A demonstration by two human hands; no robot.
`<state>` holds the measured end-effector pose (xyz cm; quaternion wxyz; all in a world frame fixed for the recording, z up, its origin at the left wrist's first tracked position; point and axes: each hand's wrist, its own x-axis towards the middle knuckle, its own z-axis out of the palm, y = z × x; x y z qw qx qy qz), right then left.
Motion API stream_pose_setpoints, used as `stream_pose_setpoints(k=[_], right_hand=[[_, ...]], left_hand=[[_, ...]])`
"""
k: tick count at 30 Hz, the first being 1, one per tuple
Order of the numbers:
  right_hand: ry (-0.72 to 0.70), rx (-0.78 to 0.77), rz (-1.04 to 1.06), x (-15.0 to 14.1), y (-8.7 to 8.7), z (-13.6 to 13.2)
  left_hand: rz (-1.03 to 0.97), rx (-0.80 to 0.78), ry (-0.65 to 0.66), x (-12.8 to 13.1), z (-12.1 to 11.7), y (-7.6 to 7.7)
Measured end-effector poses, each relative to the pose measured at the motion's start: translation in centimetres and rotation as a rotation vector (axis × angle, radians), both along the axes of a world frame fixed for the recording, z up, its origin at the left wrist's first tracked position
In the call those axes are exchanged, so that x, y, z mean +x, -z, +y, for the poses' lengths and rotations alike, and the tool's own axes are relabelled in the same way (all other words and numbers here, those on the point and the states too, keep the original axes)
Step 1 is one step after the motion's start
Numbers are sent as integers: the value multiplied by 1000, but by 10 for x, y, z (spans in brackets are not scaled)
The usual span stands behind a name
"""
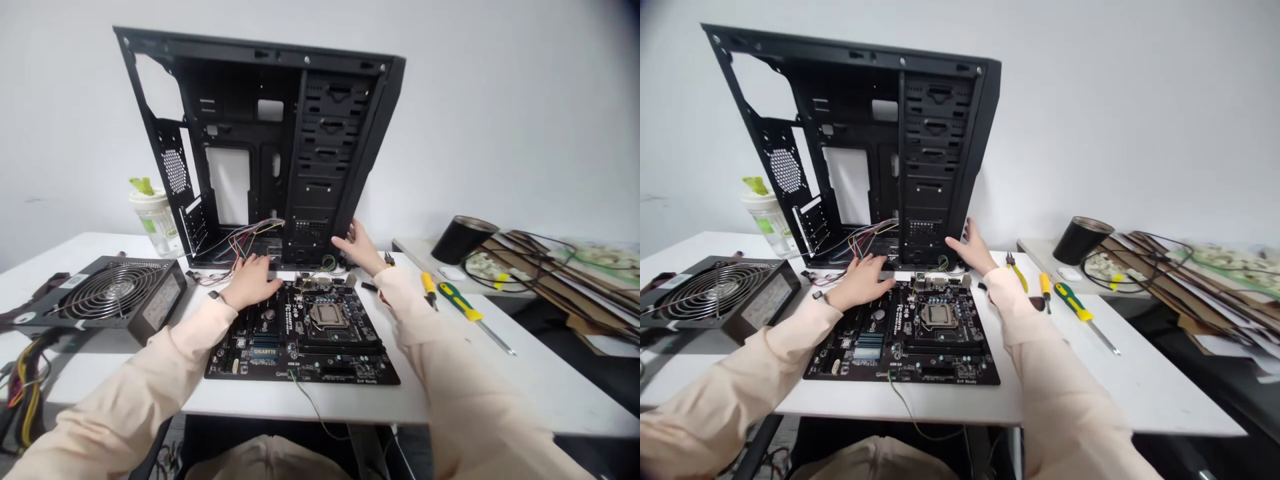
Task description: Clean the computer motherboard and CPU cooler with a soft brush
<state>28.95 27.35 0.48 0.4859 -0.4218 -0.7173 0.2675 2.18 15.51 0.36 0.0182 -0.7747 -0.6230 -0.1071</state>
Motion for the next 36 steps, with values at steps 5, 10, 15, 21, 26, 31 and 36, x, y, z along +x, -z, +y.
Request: stream_pose_setpoints(k=[5,10,15,21,26,31,36], right_hand=[[-64,-42,65,-2,10,-1],[-32,-70,93,0,8,-11],[13,-63,106,-2,7,-23],[57,-66,114,-5,9,-35],[46,-68,145,-7,9,-44],[62,-93,82,-4,10,-48],[87,-26,99,12,15,-42]], left_hand=[[47,5,5,-1,1,6],[65,16,20,-1,-1,5],[74,11,29,-3,-3,4],[72,13,64,-7,-4,5],[66,16,78,-11,-6,6],[47,13,93,-13,-6,8],[2,19,95,-17,-7,9]])
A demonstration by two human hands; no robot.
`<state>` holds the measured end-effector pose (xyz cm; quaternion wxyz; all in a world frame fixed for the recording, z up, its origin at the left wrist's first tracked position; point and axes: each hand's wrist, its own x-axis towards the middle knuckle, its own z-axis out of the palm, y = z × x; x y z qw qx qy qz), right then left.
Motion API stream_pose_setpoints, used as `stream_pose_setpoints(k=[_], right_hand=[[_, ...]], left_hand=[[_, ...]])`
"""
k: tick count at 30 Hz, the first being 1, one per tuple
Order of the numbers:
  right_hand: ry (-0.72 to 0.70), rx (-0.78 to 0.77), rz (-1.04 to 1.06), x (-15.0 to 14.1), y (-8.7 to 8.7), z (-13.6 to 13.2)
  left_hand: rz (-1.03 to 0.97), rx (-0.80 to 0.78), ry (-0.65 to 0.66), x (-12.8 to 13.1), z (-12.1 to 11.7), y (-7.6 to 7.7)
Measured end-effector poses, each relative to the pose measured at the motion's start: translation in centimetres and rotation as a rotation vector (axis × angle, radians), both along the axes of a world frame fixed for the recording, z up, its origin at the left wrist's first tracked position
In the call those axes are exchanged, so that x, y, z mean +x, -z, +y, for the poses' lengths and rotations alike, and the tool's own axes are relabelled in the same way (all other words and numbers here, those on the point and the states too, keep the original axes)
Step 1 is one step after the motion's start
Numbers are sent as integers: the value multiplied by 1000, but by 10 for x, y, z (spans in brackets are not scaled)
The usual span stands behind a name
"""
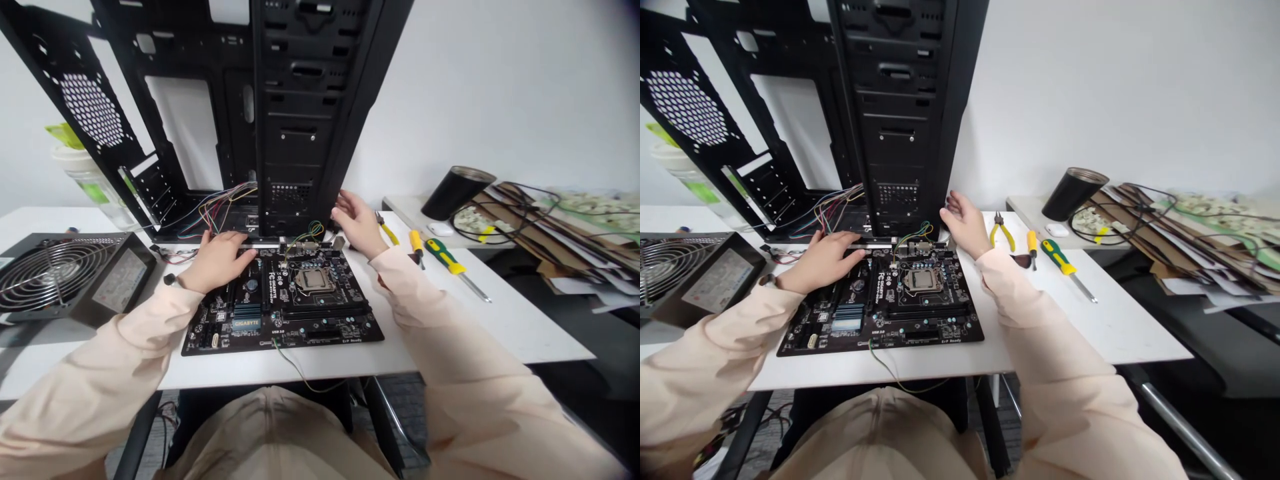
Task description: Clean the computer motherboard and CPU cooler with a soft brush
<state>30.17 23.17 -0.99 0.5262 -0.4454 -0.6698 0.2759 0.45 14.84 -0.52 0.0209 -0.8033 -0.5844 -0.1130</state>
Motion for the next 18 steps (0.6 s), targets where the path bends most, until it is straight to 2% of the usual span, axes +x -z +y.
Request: stream_pose_setpoints(k=[5,8,13,18], right_hand=[[163,109,-124,29,5,0],[219,151,-203,39,8,-2],[245,310,-339,42,6,-10],[239,504,-468,38,-4,-23]], left_hand=[[-46,40,34,4,-14,-4],[-69,66,101,14,-29,-9],[-130,82,319,28,-49,-12],[-52,20,416,35,-66,-10]])
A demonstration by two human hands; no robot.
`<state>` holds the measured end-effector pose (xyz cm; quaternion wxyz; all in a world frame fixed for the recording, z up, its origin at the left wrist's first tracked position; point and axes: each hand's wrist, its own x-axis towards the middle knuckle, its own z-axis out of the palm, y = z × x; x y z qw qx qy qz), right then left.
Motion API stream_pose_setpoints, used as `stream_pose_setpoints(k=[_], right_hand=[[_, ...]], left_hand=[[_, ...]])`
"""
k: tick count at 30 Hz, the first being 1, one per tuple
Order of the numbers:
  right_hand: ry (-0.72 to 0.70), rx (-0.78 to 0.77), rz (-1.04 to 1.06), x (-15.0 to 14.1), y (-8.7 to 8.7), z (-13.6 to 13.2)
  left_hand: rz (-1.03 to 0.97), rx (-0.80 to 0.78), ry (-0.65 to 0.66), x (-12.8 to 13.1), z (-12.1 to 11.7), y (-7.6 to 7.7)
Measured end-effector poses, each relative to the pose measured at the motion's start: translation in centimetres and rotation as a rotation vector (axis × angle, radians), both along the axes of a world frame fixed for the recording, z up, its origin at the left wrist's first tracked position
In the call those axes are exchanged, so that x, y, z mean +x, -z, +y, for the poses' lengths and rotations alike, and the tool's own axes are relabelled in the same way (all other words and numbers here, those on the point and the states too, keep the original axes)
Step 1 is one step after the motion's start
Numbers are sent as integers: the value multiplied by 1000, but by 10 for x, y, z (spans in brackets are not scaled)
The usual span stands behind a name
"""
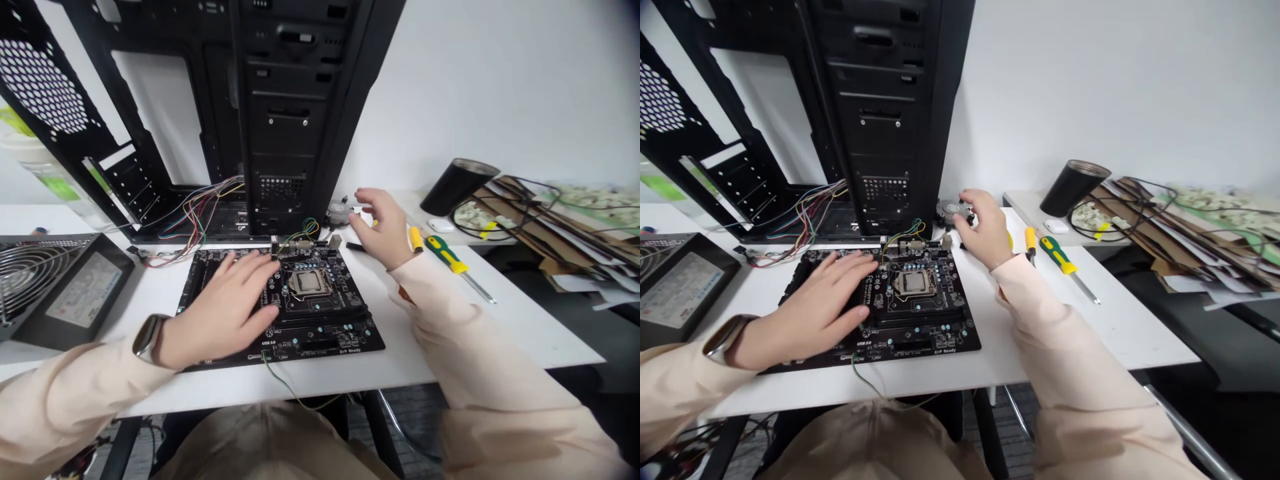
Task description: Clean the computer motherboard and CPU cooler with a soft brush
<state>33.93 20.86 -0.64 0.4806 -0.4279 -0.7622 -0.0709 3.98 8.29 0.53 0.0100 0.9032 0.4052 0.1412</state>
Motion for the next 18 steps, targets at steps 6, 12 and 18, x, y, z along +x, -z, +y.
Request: stream_pose_setpoints(k=[6,12,18], right_hand=[[-65,182,-271,-5,5,-8],[-146,217,-480,-7,21,-3],[-138,139,-525,0,18,-3]], left_hand=[[137,-39,80,4,-13,11],[157,107,54,3,-11,18],[173,106,69,1,-8,19]])
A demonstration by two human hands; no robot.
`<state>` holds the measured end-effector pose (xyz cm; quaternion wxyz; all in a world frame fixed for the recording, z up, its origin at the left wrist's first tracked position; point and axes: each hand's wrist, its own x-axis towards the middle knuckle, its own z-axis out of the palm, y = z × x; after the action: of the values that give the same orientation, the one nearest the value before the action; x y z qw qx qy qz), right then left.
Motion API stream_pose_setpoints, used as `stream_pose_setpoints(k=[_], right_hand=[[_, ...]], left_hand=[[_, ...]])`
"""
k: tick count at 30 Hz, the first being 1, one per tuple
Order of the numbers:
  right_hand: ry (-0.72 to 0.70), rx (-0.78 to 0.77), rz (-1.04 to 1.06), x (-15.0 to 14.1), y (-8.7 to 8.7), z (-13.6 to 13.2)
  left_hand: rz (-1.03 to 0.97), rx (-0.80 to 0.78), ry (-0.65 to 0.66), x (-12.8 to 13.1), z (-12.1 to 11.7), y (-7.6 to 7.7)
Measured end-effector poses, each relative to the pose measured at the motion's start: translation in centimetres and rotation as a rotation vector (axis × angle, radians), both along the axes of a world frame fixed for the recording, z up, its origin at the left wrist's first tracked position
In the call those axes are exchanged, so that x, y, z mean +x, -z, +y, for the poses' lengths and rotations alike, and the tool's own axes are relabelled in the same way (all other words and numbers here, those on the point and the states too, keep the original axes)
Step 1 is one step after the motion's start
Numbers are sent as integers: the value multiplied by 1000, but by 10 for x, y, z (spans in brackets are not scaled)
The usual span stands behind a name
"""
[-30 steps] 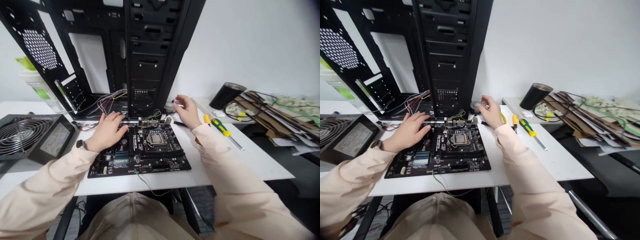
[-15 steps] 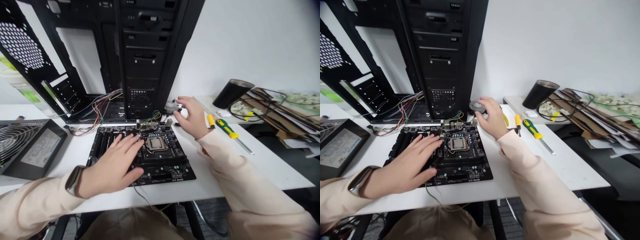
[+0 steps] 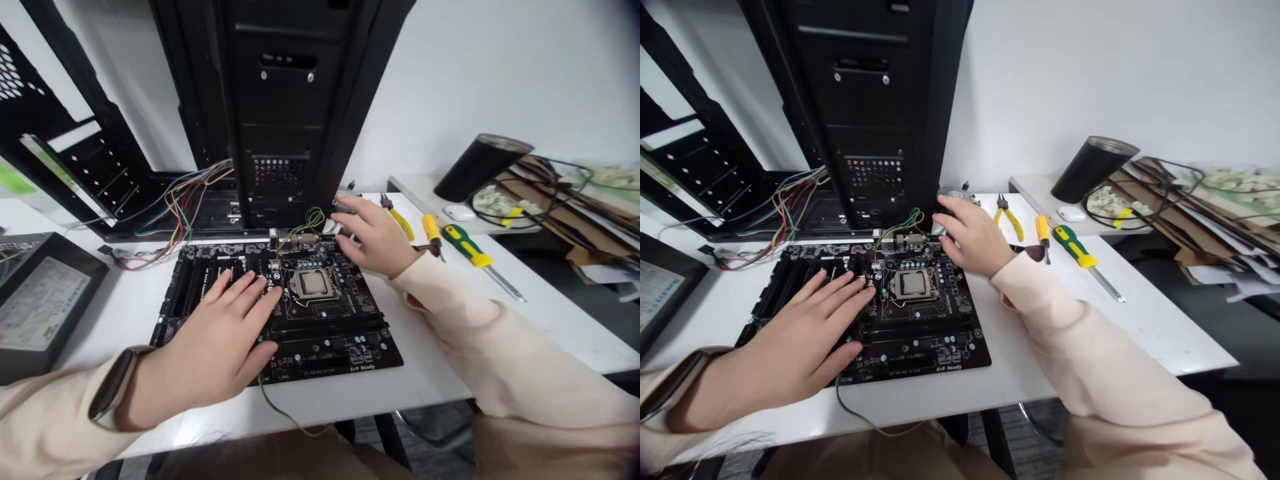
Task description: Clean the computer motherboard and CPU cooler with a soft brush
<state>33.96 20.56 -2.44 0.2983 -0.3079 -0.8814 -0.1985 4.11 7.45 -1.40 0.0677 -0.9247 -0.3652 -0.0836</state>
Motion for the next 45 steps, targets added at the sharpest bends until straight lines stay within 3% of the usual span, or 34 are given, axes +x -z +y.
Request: stream_pose_setpoints(k=[3,10,13,16,18,21,24,32,38,42,45], right_hand=[[111,0,21,13,-13,-3],[520,28,282,66,-42,-2],[767,-125,446,95,-50,-1],[862,-338,448,117,-57,-7],[842,-610,332,124,-62,-14],[691,-1101,130,126,-71,-26],[585,-1312,19,122,-73,-34],[610,-1419,-59,115,-43,-42],[558,-1367,-99,105,-45,-48],[430,-1178,82,80,-54,-55],[210,-1127,192,46,-65,-59]], left_hand=[[3,19,10,-2,1,2],[-53,127,48,-4,4,8],[-83,191,72,-5,8,14],[-103,179,72,-9,11,22],[-115,153,73,-12,12,27],[-134,133,71,-14,13,29],[-128,123,70,-14,12,29],[-105,140,93,-9,12,23],[-111,123,78,-3,9,15],[-95,84,52,0,7,12],[-84,23,29,1,6,10]])
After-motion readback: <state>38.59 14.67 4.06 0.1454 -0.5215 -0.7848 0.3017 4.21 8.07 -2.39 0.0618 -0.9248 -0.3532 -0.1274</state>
